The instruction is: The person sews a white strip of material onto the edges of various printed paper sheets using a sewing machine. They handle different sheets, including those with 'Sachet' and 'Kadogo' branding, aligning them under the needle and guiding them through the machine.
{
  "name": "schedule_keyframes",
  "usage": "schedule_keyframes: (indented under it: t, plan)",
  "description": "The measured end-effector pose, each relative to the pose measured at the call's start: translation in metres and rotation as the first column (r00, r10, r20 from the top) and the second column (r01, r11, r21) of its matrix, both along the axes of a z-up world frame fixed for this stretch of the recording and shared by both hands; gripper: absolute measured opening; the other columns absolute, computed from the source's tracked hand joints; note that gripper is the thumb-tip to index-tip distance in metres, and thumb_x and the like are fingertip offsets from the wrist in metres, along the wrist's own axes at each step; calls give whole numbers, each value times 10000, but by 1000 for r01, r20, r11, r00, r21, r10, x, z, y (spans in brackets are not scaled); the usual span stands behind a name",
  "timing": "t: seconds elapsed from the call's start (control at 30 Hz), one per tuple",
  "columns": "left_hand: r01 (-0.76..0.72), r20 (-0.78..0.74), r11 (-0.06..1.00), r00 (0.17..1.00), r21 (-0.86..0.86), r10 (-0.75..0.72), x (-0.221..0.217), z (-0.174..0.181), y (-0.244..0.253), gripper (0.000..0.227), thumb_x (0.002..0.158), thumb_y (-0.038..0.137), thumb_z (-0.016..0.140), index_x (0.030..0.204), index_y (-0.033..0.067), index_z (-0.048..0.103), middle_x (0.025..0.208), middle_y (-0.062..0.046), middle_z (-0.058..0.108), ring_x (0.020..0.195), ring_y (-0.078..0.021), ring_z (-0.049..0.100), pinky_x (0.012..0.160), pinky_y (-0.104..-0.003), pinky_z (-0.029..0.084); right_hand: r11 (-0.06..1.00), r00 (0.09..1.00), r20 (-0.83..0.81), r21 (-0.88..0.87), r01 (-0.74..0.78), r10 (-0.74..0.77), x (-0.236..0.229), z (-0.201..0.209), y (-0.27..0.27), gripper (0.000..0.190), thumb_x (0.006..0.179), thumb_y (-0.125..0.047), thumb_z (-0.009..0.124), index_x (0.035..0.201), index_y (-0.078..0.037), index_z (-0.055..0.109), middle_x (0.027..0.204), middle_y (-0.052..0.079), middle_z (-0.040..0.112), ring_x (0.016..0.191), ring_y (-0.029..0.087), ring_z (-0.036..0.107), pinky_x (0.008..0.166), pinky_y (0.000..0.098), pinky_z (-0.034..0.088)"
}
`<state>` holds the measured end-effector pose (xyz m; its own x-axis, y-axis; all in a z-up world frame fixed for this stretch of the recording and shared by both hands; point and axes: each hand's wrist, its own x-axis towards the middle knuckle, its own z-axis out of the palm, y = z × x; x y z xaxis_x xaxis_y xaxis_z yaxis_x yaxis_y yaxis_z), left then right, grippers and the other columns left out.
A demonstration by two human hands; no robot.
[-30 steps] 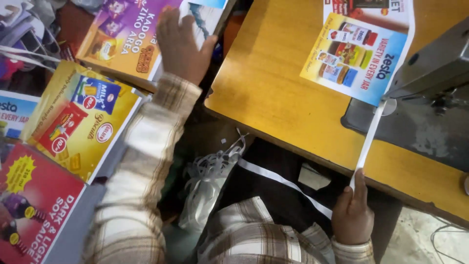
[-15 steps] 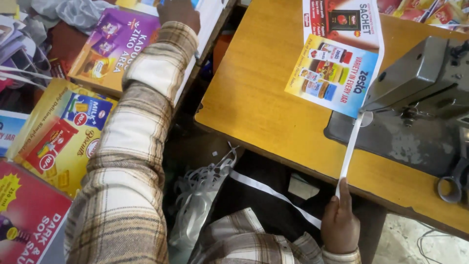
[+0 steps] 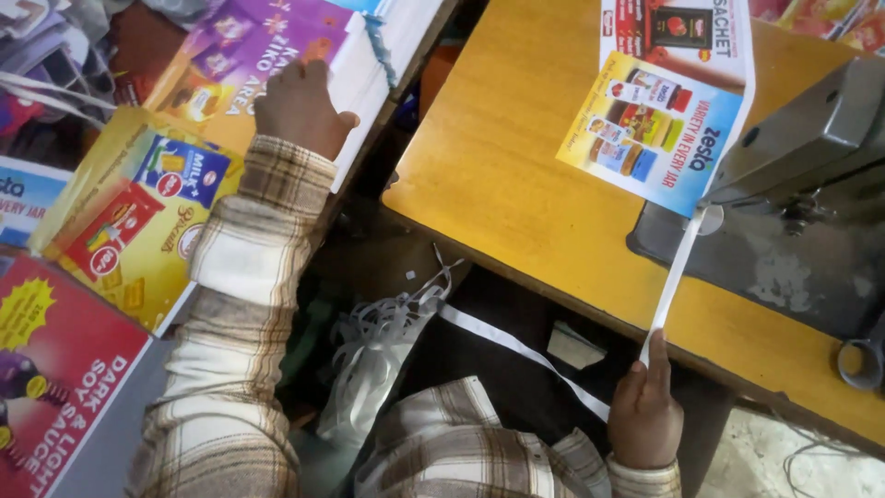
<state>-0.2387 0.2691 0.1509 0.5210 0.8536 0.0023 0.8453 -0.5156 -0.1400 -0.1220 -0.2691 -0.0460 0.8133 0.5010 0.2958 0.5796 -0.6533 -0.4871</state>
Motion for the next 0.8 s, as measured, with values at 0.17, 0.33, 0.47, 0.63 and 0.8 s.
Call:
schedule_keyframes:
  t: [0.17, 0.33, 0.47, 0.63, 0.8]
  plan:
    - [56, 319, 998, 946, -4, -52, 0, 2, -3, 304, 990, 114, 771, 1285, 59, 720, 1143, -118, 757, 1007, -344, 727, 842, -501, 617, 998, 988, -143, -9, 59, -60, -2, 5, 0, 541, 1166, -163, 468, 1690, -43, 528, 706, 172, 688, 432, 374, 524, 444, 470, 397]
    - [220, 384, 913, 854, 343, -351, 19, -6, -15, 119, 1005, 150, 738, 1113, 100, 749, 1002, -111, 741, 841, -344, 729, 677, -498, 595, 997, 995, 74, 32, -65, 63, 1, -4, -1, 504, 1145, -81, 485, 1637, 30, 484, 1607, 223, 615, 581, 405, 625, 443, 449, 427]
    - [265, 162, 548, 776, 793, -610, 65, 8, -132, 106, 1040, 210, 573, 1088, 247, 660, 926, 34, 657, 790, -165, 639, 560, -322, 528, 999, 998, -60, 52, -13, 16, -1, -7, -1, 526, 1151, -157, 462, 1672, -103, 409, 1639, 180, 584, 755, 479, 730, 475, 511, 463]
    - [627, 137, 614, 638, 479, -758, 130, -70, -276, 254, 988, 123, 558, 1195, 50, 688, 930, -70, 673, 735, -214, 708, 518, -352, 574, 992, 959, -272, 79, 101, -76, -6, 42, 16, 553, 1140, -337, 383, 1673, -202, 443, 1252, 218, 642, 912, 519, 734, 698, 582, 549]
    - [792, 352, 610, 569, 8, -743, 167, -88, -343, 197, 959, 65, 587, 1091, 22, 728, 912, -124, 682, 773, -304, 773, 534, -449, 636, 976, 919, -369, 104, 189, -139, -8, 52, 20, 564, 1107, -302, 437, 1669, -297, 479, 654, 220, 727, 764, 492, 748, 745, 637, 560]
